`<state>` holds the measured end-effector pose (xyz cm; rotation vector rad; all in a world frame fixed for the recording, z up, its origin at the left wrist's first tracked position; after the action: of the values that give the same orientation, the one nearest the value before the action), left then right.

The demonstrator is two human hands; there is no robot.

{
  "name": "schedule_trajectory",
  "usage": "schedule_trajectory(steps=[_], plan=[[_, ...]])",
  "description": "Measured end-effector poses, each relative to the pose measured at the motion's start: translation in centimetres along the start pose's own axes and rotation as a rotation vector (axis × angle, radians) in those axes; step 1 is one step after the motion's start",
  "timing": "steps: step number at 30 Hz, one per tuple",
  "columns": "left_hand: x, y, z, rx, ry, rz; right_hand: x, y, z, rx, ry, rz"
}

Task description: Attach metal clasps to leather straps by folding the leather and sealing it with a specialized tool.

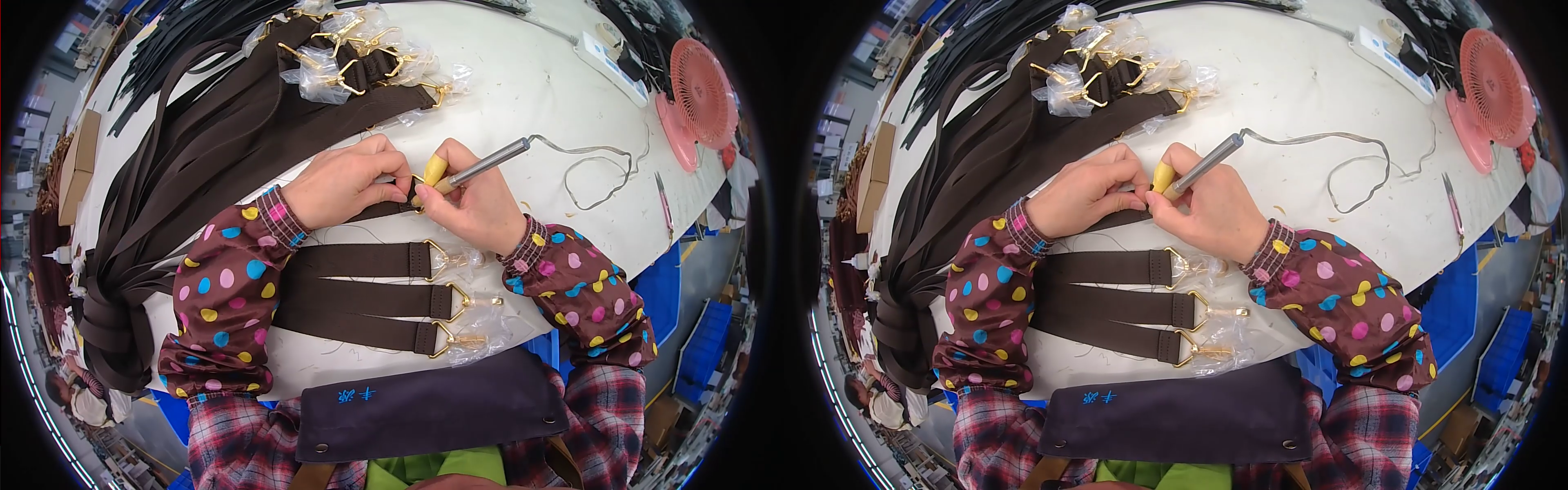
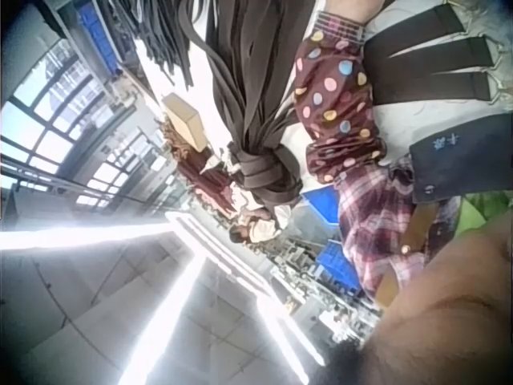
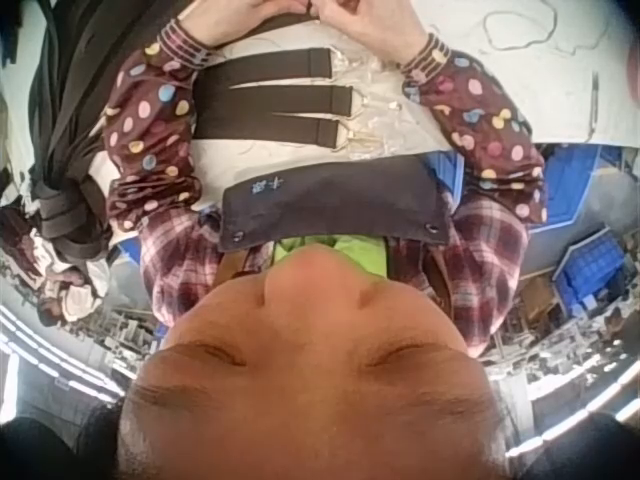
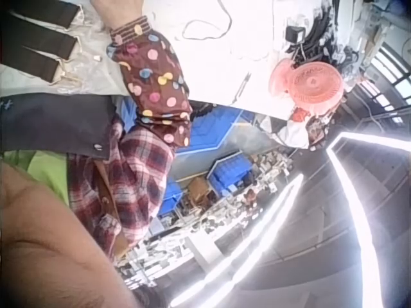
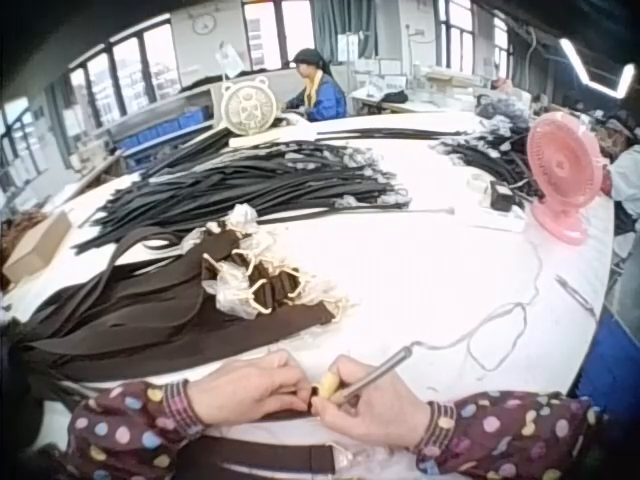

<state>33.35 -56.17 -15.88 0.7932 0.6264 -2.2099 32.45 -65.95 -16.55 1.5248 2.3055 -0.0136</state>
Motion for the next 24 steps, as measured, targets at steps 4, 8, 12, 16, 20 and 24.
schedule_trajectory(steps=[4,8,12,16,20,24], plan=[[0.0,0.0,0.1,-0.001,0.005,0.003,0.0,-0.1,0.0,0.010,-0.007,-0.007],[0.1,0.1,-0.1,-0.005,-0.005,-0.001,-0.1,-0.1,0.0,0.005,-0.007,-0.001],[-0.4,-0.1,-0.1,0.063,-0.077,0.055,-0.1,-0.1,-0.2,0.033,0.003,-0.001],[-1.2,0.1,-0.9,0.083,-0.204,0.139,-0.6,0.0,-0.3,0.034,0.182,0.101],[-1.2,0.0,-1.3,0.015,-0.234,0.103,-0.9,0.3,-0.6,0.018,0.054,0.104],[-1.0,0.1,-1.6,-0.018,-0.232,0.082,-0.9,0.4,-1.0,-0.011,-0.015,0.114]])
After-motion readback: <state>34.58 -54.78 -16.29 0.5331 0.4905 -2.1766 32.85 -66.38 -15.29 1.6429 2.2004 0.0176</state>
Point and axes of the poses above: each hand's wrist, its own y-axis towards the middle knuckle, its own x-axis out of the palm, z = x × y, the point moved 10 cm from there along y, towards the middle knuckle, and after that the axes turned 5 degrees about -x, right-handed, at the moved point
